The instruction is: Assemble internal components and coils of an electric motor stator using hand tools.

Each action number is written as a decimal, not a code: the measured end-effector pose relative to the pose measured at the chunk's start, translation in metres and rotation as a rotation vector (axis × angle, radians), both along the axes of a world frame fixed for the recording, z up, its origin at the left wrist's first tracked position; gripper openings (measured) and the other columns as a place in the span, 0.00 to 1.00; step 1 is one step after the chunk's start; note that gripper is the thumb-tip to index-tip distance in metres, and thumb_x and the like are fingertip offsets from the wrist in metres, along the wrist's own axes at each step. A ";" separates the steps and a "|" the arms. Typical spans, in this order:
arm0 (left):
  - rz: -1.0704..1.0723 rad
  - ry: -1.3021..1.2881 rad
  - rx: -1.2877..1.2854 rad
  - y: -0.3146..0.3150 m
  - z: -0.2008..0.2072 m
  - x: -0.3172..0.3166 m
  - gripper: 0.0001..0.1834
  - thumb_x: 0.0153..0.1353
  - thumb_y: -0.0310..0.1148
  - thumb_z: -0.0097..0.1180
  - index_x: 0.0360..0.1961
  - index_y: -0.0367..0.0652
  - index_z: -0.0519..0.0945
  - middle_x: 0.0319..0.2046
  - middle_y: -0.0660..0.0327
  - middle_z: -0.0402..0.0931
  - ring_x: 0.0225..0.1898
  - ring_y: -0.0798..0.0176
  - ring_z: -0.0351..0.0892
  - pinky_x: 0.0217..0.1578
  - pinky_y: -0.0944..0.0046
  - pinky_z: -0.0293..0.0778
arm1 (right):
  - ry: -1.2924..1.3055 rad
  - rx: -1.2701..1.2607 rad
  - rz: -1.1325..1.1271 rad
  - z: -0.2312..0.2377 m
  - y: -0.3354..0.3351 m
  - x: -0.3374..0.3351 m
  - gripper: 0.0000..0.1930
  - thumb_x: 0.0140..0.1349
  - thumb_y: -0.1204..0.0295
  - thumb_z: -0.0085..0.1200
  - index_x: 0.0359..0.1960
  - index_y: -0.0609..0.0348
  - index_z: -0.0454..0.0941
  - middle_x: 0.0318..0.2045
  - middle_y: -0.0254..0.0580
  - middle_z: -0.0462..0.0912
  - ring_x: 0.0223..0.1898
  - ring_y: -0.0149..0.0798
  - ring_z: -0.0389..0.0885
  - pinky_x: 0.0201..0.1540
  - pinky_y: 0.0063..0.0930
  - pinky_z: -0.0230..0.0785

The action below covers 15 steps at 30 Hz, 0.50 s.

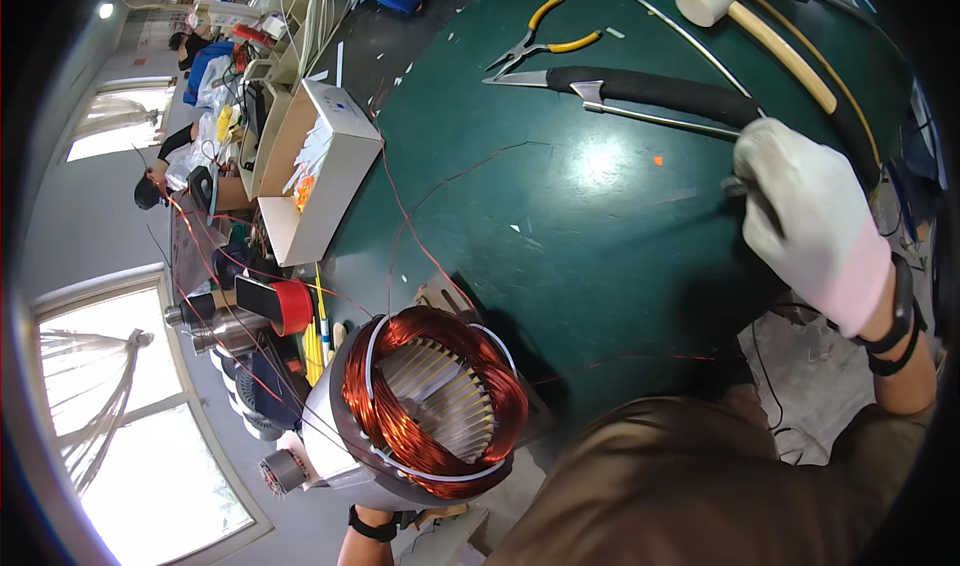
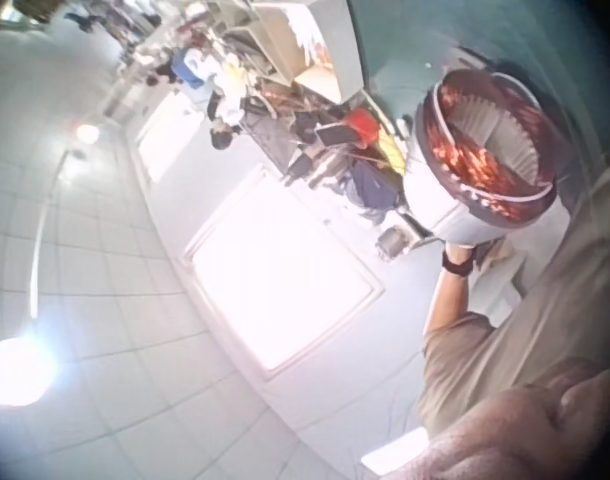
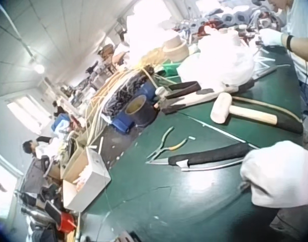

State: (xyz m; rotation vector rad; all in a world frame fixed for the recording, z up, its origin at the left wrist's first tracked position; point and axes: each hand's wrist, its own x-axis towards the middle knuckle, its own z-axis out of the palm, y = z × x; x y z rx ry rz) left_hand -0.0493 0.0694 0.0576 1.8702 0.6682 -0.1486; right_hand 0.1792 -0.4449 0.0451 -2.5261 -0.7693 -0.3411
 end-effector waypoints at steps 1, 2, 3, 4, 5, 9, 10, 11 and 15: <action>0.004 0.004 0.010 0.002 0.001 -0.001 0.20 0.60 0.18 0.58 0.54 0.34 0.82 0.46 0.49 0.86 0.49 0.54 0.87 0.52 0.60 0.79 | 0.004 0.005 0.007 0.003 0.000 -0.002 0.12 0.47 0.86 0.55 0.35 0.65 0.73 0.29 0.51 0.75 0.32 0.57 0.79 0.34 0.44 0.73; 0.005 0.008 0.016 0.003 0.000 -0.003 0.20 0.60 0.18 0.58 0.54 0.34 0.82 0.46 0.49 0.86 0.49 0.54 0.87 0.52 0.60 0.79 | 0.143 0.129 0.076 0.006 0.000 -0.006 0.12 0.46 0.86 0.54 0.34 0.65 0.73 0.29 0.51 0.75 0.30 0.58 0.79 0.33 0.44 0.73; 0.007 0.011 0.024 0.004 0.000 -0.005 0.20 0.60 0.18 0.58 0.54 0.34 0.82 0.46 0.49 0.86 0.49 0.54 0.87 0.52 0.60 0.79 | 0.280 0.253 0.145 0.006 0.001 -0.008 0.12 0.45 0.87 0.54 0.33 0.64 0.73 0.28 0.51 0.75 0.29 0.58 0.78 0.32 0.44 0.72; 0.009 0.013 0.033 0.006 0.000 -0.007 0.20 0.60 0.18 0.58 0.54 0.34 0.82 0.46 0.49 0.86 0.49 0.54 0.87 0.52 0.60 0.79 | 0.275 0.320 0.208 -0.003 0.006 -0.009 0.11 0.44 0.87 0.52 0.32 0.64 0.73 0.27 0.51 0.75 0.27 0.57 0.77 0.31 0.44 0.71; 0.009 0.014 0.039 0.006 -0.001 -0.008 0.20 0.60 0.18 0.58 0.54 0.34 0.82 0.46 0.49 0.86 0.49 0.54 0.87 0.52 0.60 0.79 | 0.291 0.355 0.273 -0.008 0.009 -0.011 0.12 0.43 0.85 0.54 0.32 0.63 0.73 0.27 0.50 0.75 0.27 0.57 0.77 0.30 0.44 0.71; 0.004 0.021 0.065 0.009 -0.002 -0.011 0.20 0.60 0.18 0.58 0.54 0.34 0.82 0.46 0.49 0.86 0.49 0.54 0.87 0.52 0.60 0.79 | 0.298 0.410 0.372 -0.014 0.028 -0.015 0.12 0.41 0.82 0.57 0.31 0.59 0.73 0.25 0.47 0.73 0.25 0.56 0.75 0.27 0.43 0.69; 0.000 0.024 0.070 0.010 -0.003 -0.011 0.20 0.60 0.18 0.58 0.54 0.34 0.82 0.46 0.49 0.86 0.49 0.54 0.87 0.51 0.60 0.79 | 0.258 0.330 0.365 -0.012 0.033 -0.013 0.13 0.41 0.82 0.58 0.31 0.58 0.74 0.24 0.46 0.72 0.24 0.55 0.75 0.26 0.43 0.69; 0.004 0.025 0.081 0.011 -0.002 -0.014 0.20 0.60 0.18 0.58 0.54 0.34 0.82 0.46 0.49 0.86 0.49 0.54 0.87 0.51 0.60 0.79 | 0.215 0.256 0.366 -0.011 0.037 -0.011 0.13 0.41 0.81 0.60 0.31 0.58 0.74 0.23 0.45 0.71 0.24 0.55 0.74 0.26 0.42 0.69; 0.008 0.032 0.110 0.013 -0.003 -0.023 0.20 0.60 0.18 0.58 0.54 0.35 0.82 0.46 0.49 0.86 0.49 0.54 0.87 0.51 0.60 0.79 | 0.271 0.038 0.430 0.004 0.038 -0.011 0.15 0.46 0.71 0.67 0.39 0.52 0.86 0.22 0.37 0.73 0.21 0.46 0.73 0.22 0.38 0.65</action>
